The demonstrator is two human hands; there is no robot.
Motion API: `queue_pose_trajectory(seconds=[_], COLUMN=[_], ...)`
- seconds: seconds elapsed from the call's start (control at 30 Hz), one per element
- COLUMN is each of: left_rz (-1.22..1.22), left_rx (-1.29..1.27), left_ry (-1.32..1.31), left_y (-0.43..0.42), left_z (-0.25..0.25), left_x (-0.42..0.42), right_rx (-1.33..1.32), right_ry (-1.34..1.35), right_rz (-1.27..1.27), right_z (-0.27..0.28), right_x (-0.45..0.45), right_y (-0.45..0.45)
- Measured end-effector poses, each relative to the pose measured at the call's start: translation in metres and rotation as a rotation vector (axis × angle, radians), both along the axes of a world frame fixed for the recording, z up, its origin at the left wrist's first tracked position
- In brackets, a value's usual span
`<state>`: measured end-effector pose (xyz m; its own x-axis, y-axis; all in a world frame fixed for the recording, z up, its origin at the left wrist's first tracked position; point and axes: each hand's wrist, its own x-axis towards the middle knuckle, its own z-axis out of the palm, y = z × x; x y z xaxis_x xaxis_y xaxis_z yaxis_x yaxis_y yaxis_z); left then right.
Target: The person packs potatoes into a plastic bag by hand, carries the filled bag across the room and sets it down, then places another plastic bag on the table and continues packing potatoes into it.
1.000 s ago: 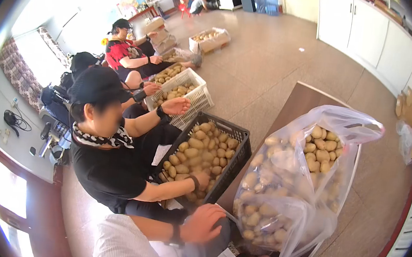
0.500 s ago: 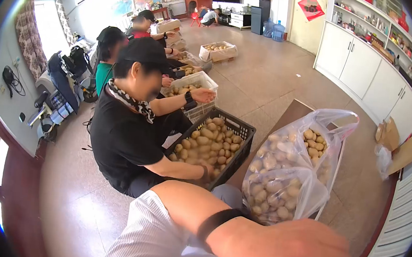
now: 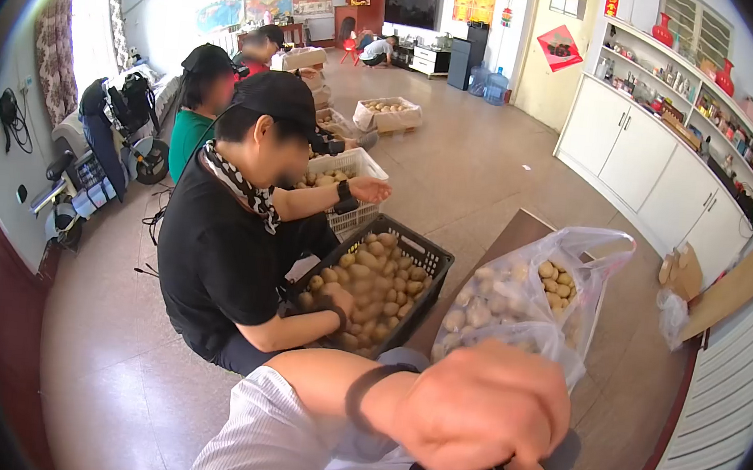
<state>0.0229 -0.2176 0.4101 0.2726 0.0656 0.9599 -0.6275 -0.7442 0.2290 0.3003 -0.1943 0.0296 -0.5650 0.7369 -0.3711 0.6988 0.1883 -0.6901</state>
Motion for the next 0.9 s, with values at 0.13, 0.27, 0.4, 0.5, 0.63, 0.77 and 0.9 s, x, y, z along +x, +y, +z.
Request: queue_pose_trajectory(seconds=[0.13,0.27,0.4,0.5,0.63,0.77,0.9], left_rz=[0.117,0.153,0.601,0.86,0.948,0.783,0.73], left_rx=[-0.309,-0.563,-1.018,-1.304,-1.456,-1.533,-1.559], left_ry=[0.081,0.116,0.137,0.403,0.99,1.153,1.175], left_y=[0.016,0.028,0.016,-0.033,-0.103,-0.14,-0.133], left_z=[-0.034,-0.1,-0.222,-0.324,-0.42,-0.451,-0.454], left_x=[-0.013,-0.033,-0.062,-0.097,-0.128,-0.133,-0.132], right_rx=[0.257,0.069,-0.033,-0.094,-0.183,-0.131,-0.045], right_ry=[0.105,0.073,0.219,0.226,0.199,0.121,0.157], right_rz=[-0.093,-0.117,-0.172,-0.179,-0.229,-0.192,-0.092], right_z=[0.011,0.018,0.011,0.025,0.01,0.005,-0.004], right_x=[-0.028,-0.035,-0.039,-0.043,-0.044,-0.052,-0.052], right_y=[0.009,0.01,0.016,0.018,0.025,0.028,0.025])
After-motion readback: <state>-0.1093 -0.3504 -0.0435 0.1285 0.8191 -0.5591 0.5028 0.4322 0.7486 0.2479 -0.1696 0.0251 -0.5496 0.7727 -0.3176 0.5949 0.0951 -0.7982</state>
